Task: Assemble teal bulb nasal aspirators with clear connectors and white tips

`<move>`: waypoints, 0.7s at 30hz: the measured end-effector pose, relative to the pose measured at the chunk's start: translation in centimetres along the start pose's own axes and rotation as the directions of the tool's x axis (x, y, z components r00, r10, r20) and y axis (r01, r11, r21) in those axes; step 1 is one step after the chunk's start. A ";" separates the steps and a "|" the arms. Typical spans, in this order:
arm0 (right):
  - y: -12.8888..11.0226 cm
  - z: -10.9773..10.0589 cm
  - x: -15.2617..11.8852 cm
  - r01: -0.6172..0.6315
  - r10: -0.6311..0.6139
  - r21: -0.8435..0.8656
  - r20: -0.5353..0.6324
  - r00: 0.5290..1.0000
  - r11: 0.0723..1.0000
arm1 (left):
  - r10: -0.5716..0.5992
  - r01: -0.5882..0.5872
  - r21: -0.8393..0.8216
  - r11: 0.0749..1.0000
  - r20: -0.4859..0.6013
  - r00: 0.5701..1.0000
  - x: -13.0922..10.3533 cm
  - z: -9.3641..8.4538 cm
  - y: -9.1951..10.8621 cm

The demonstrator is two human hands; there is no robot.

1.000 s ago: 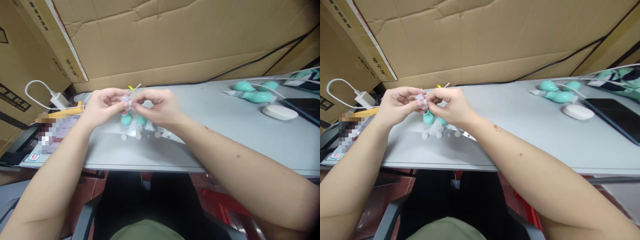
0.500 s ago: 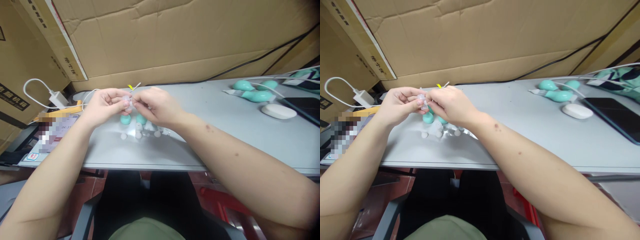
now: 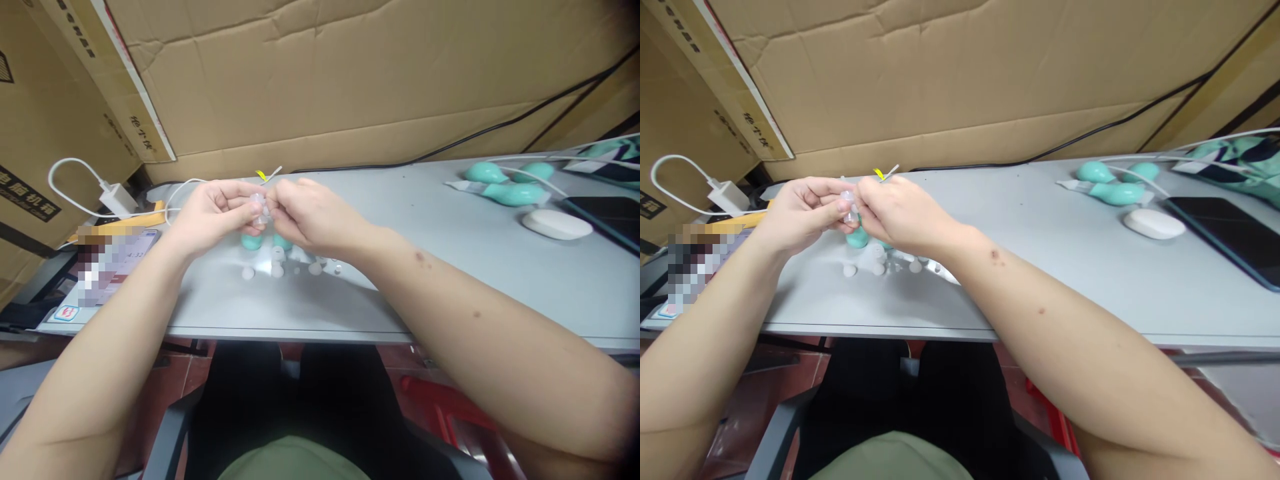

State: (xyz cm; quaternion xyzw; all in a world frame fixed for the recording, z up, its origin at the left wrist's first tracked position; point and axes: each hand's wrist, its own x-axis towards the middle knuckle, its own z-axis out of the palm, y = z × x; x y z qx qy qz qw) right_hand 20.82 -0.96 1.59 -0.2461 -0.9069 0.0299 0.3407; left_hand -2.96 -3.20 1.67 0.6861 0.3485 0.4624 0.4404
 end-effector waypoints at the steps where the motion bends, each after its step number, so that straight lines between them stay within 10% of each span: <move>1: -0.1 -0.1 0.0 -0.007 0.007 0.015 0.006 1.000 1.000 | -0.004 0.004 -0.013 1.000 0.016 1.000 0.0 0.0 0.1; 15: 0.5 0.3 -0.5 0.154 -0.095 0.293 -0.205 0.974 0.944 | -0.023 0.024 -0.011 1.000 0.029 0.999 -0.4 -0.3 0.9; 21: -0.3 0.1 -0.6 0.025 0.064 0.370 -0.226 0.972 0.929 | -0.003 0.004 0.018 1.000 -0.041 0.999 -0.4 -0.1 0.9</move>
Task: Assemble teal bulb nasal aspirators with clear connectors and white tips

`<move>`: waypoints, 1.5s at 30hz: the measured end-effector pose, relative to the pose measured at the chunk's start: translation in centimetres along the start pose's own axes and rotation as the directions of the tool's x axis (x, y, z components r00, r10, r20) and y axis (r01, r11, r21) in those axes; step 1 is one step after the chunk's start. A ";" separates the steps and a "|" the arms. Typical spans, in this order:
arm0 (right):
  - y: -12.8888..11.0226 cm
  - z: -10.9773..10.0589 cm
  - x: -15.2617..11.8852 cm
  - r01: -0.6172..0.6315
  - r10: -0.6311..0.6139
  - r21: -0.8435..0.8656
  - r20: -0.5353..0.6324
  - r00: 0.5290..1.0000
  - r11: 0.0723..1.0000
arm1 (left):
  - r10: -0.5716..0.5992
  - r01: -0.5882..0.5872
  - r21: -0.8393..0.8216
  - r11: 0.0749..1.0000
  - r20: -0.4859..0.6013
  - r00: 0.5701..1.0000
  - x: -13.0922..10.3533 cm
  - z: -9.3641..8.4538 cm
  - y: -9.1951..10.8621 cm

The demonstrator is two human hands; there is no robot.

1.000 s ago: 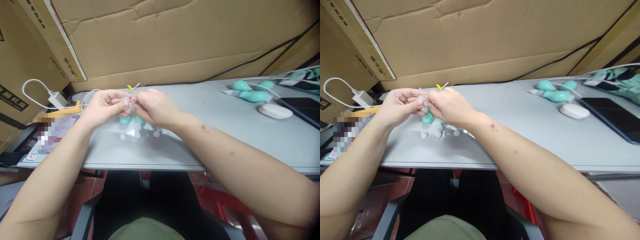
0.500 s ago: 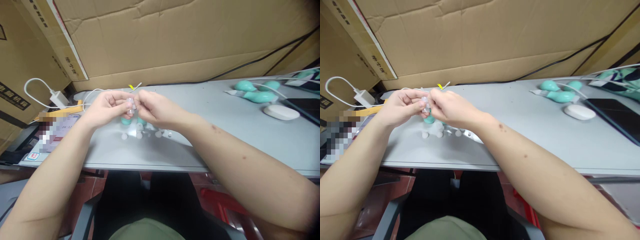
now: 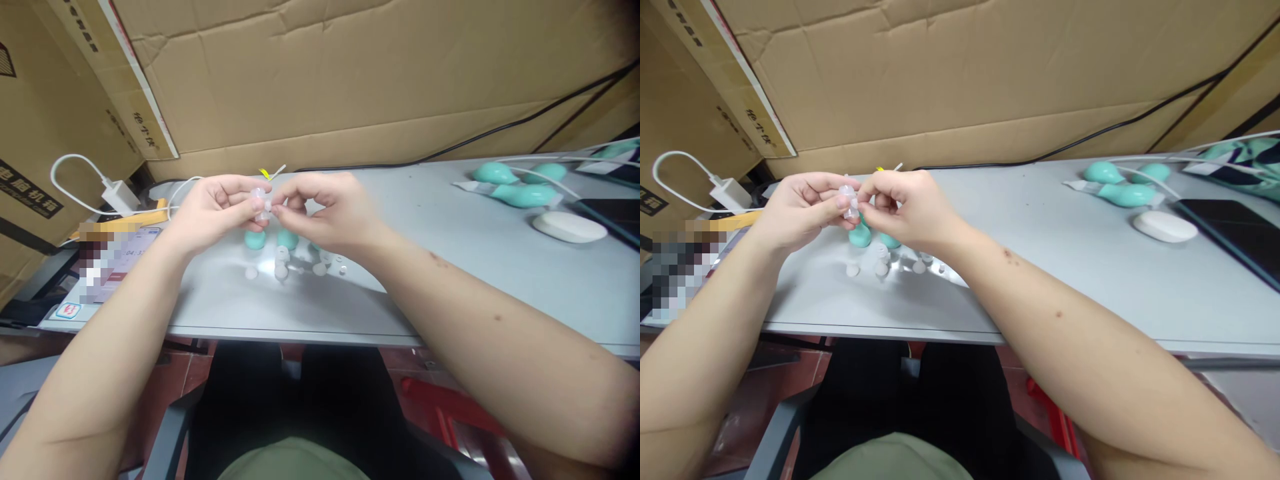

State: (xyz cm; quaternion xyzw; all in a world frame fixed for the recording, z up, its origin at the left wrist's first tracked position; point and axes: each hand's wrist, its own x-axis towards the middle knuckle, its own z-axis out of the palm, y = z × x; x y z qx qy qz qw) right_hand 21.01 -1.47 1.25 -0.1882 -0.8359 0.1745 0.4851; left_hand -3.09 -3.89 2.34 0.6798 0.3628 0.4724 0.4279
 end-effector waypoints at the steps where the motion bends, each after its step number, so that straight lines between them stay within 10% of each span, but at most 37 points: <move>1: -0.2 0.1 0.0 -0.031 0.031 0.026 -0.009 0.999 0.999 | 0.001 -0.001 0.003 1.000 -0.016 1.000 0.0 0.1 0.0; 31: 0.6 -0.2 0.3 -0.008 0.015 -0.037 0.199 0.980 0.999 | -0.059 0.062 -0.078 0.995 0.040 0.997 -0.1 0.4 -0.1; 45: -0.1 -0.2 0.3 -0.123 0.116 0.130 0.065 0.991 0.984 | -0.042 0.042 -0.011 0.999 -0.087 0.995 -0.3 0.5 0.3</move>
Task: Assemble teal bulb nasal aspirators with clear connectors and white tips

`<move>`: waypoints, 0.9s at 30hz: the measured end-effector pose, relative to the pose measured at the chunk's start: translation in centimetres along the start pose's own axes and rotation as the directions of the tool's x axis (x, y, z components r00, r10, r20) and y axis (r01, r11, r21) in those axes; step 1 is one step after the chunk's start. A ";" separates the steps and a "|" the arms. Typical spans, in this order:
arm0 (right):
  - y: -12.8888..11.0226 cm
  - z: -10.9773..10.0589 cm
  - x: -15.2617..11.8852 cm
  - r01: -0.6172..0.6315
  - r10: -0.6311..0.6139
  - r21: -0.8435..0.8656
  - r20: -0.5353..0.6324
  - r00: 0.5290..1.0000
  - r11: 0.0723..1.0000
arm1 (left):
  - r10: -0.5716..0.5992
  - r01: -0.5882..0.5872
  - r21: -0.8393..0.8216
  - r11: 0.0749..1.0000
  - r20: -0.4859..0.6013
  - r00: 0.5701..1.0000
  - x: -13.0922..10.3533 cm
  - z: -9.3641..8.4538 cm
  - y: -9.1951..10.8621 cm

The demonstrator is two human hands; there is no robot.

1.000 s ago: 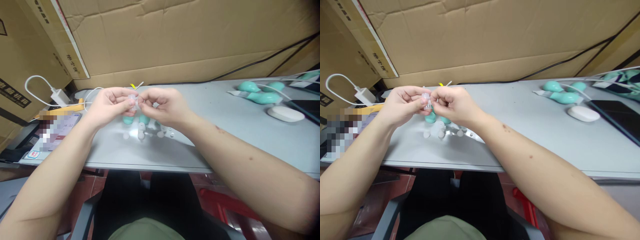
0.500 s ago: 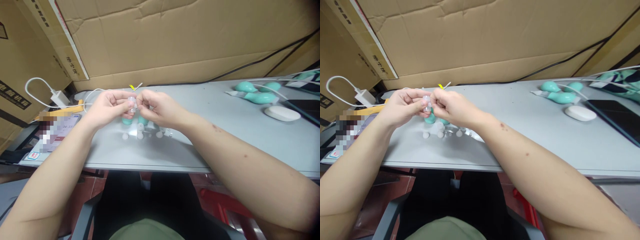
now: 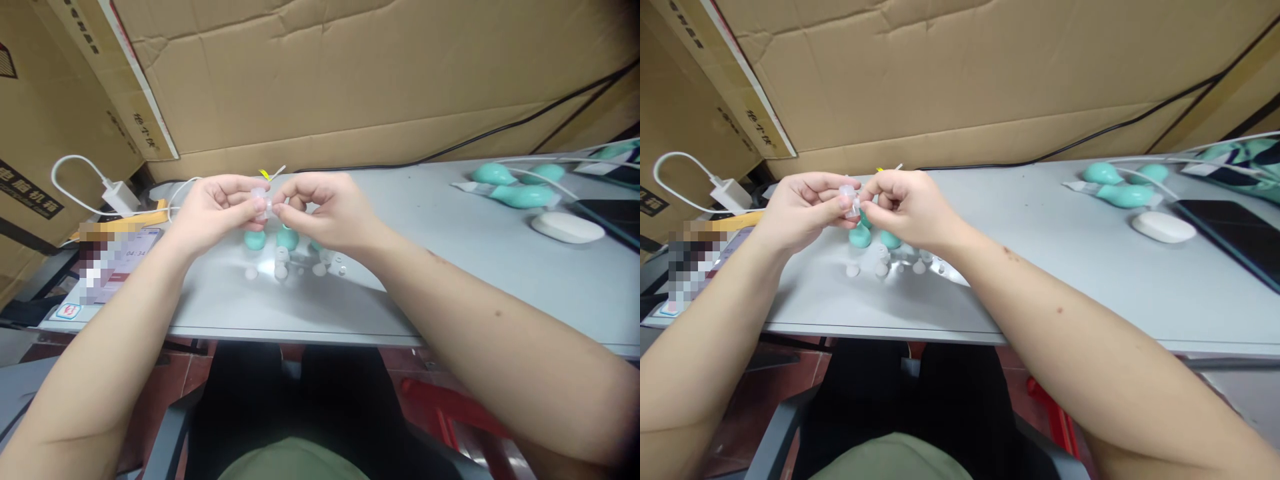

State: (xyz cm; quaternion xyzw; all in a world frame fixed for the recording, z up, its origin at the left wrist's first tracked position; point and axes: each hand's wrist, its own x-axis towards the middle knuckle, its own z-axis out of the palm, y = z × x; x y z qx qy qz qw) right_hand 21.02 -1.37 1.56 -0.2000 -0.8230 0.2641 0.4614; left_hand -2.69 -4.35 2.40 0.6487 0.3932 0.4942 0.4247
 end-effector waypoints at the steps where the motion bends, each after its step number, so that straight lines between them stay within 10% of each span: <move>1: -0.1 0.1 0.0 -0.009 0.009 0.033 -0.011 1.000 0.999 | 0.002 -0.002 -0.006 1.000 -0.005 1.000 0.0 0.0 0.0; 27: 0.2 0.4 0.2 0.048 -0.045 -0.028 0.093 0.995 0.998 | 0.009 -0.004 -0.074 0.997 0.068 0.998 0.0 0.2 -0.2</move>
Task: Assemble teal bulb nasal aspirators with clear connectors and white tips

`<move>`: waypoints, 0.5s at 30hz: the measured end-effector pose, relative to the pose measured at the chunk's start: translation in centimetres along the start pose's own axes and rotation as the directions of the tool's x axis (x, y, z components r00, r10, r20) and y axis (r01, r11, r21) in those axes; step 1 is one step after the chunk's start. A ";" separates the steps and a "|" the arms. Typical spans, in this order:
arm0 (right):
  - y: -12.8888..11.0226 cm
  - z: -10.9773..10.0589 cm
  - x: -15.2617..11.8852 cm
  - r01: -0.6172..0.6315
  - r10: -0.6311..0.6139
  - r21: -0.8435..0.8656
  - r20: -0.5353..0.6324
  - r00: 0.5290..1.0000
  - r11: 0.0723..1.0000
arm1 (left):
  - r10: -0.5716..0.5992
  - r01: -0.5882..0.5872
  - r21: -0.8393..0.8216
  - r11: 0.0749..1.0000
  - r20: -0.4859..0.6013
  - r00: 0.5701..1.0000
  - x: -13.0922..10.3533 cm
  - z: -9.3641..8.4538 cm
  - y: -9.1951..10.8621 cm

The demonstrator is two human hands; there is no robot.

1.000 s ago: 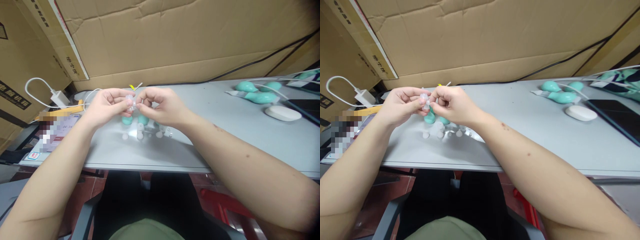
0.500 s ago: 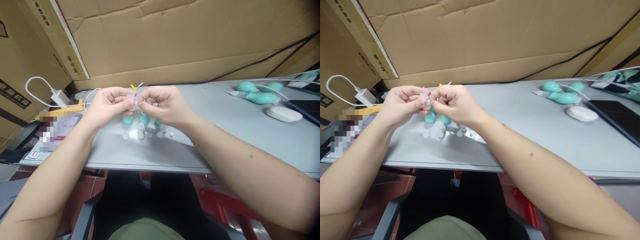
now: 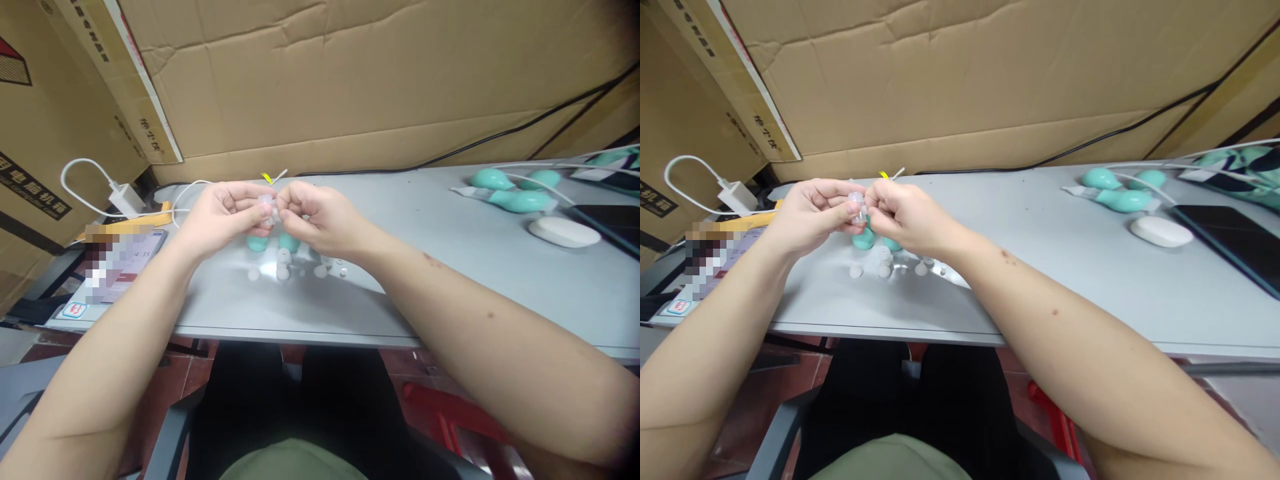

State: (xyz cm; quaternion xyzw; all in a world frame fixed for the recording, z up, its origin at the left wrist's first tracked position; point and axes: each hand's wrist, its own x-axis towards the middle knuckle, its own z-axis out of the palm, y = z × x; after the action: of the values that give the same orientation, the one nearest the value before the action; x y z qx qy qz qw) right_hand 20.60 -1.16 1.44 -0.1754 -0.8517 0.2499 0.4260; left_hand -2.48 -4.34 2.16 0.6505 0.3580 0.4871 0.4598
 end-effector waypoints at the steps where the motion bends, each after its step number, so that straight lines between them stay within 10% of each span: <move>1: 0.0 -0.1 0.1 -0.005 0.005 0.007 0.013 1.000 1.000 | -0.001 0.001 0.011 1.000 0.011 1.000 0.0 -0.1 0.1; 15: 0.3 -0.7 -0.1 0.000 -0.001 0.126 0.001 1.000 0.992 | -0.001 0.002 0.056 0.998 -0.031 1.000 -0.2 -0.5 0.6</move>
State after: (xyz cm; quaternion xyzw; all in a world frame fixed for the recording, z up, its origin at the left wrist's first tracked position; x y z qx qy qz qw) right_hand 21.26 -0.77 1.57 -0.1479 -0.8345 0.3030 0.4359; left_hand -3.02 -4.55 2.72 0.6553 0.3789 0.4864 0.4363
